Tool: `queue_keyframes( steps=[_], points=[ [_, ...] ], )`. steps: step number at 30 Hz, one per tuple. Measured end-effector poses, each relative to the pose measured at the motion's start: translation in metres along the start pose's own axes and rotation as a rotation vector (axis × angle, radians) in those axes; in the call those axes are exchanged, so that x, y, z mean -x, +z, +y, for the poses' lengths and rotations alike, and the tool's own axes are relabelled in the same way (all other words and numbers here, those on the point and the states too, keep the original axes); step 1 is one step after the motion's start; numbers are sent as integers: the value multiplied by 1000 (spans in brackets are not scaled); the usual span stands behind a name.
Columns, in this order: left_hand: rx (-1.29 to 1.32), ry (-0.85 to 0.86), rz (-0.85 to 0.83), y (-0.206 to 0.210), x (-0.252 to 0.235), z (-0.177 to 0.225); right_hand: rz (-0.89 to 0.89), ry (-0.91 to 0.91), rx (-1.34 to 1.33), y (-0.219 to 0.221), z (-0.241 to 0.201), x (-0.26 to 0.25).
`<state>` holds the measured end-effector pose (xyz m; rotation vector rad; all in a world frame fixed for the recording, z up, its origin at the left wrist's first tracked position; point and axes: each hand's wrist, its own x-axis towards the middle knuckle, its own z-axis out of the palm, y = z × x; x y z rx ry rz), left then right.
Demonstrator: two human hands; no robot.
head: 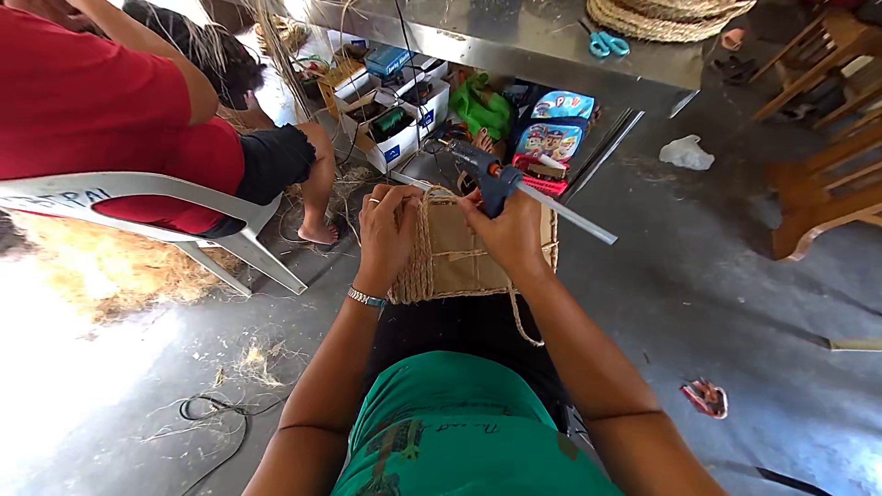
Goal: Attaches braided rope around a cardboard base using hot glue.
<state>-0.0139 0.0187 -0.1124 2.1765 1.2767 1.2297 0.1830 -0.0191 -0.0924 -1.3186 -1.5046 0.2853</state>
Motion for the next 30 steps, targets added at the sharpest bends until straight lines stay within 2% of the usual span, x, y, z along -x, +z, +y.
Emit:
queue_keyframes(
  steps=[7,11,18,24,30],
  points=[
    [-36,-31,-25,-1,-9,9,11,153,-130,5,1,12],
    [-30,-35,14,7,-25,-2,22,188,-217,10,0,15],
    [-59,-65,-12,8,-29,-1,13,252,-298,15,-2,20],
    [-86,-107,-112,5,-35,-1,40,201,-104,11,4,25],
    [-131,-163,-149,5,-38,2,67,210,-137,19,1,37]
  ],
)
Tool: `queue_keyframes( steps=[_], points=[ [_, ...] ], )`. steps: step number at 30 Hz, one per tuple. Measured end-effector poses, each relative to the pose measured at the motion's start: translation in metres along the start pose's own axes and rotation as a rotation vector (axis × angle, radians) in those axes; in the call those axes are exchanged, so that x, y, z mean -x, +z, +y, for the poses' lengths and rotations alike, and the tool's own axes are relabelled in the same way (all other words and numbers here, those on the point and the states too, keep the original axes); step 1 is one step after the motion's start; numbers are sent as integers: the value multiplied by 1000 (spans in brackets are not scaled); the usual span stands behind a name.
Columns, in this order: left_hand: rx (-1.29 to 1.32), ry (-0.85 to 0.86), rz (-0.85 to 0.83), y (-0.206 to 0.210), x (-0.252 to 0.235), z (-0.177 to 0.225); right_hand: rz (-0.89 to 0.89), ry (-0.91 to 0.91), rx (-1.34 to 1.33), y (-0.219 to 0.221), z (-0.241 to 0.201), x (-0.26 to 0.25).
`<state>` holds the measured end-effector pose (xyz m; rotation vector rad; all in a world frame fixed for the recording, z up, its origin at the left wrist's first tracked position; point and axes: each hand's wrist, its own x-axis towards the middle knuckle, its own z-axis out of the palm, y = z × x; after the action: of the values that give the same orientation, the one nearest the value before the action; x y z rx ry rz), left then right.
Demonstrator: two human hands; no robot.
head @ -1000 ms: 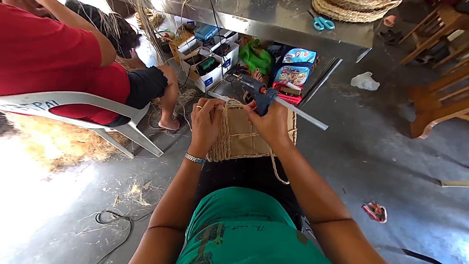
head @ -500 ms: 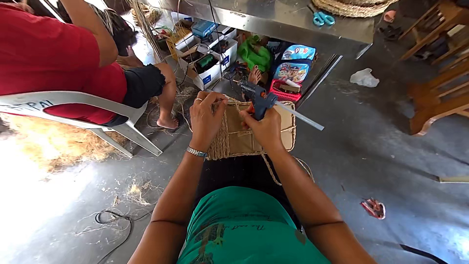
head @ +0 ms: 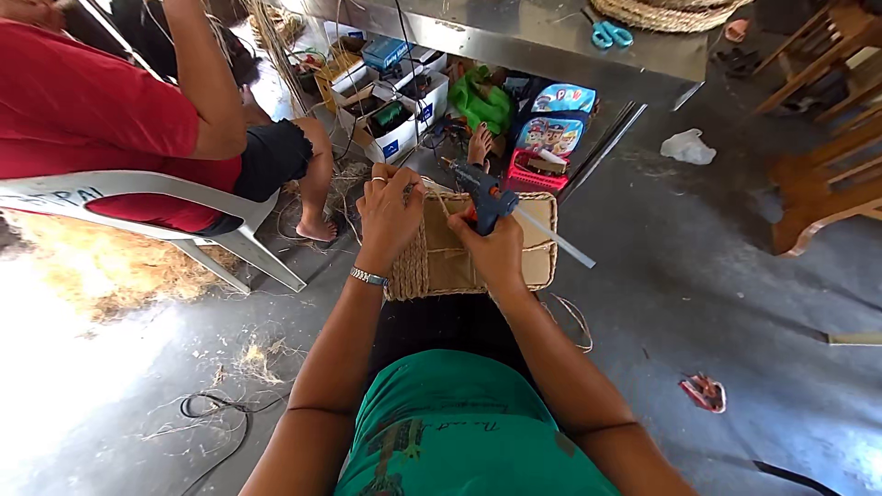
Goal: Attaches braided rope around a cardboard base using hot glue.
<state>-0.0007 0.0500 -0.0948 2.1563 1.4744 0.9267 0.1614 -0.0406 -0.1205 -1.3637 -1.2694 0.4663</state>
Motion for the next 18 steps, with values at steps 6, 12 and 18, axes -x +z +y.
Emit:
queue_keyframes(
  steps=[6,12,18],
  points=[
    [15,-7,12,1,-1,-2,-5,23,-109,0,2,4],
    [-24,117,-17,-5,-7,-2,20,-35,-24,1,3,-11],
    [-3,91,-90,-7,-10,-3,55,-85,55,3,1,-25]
  ],
)
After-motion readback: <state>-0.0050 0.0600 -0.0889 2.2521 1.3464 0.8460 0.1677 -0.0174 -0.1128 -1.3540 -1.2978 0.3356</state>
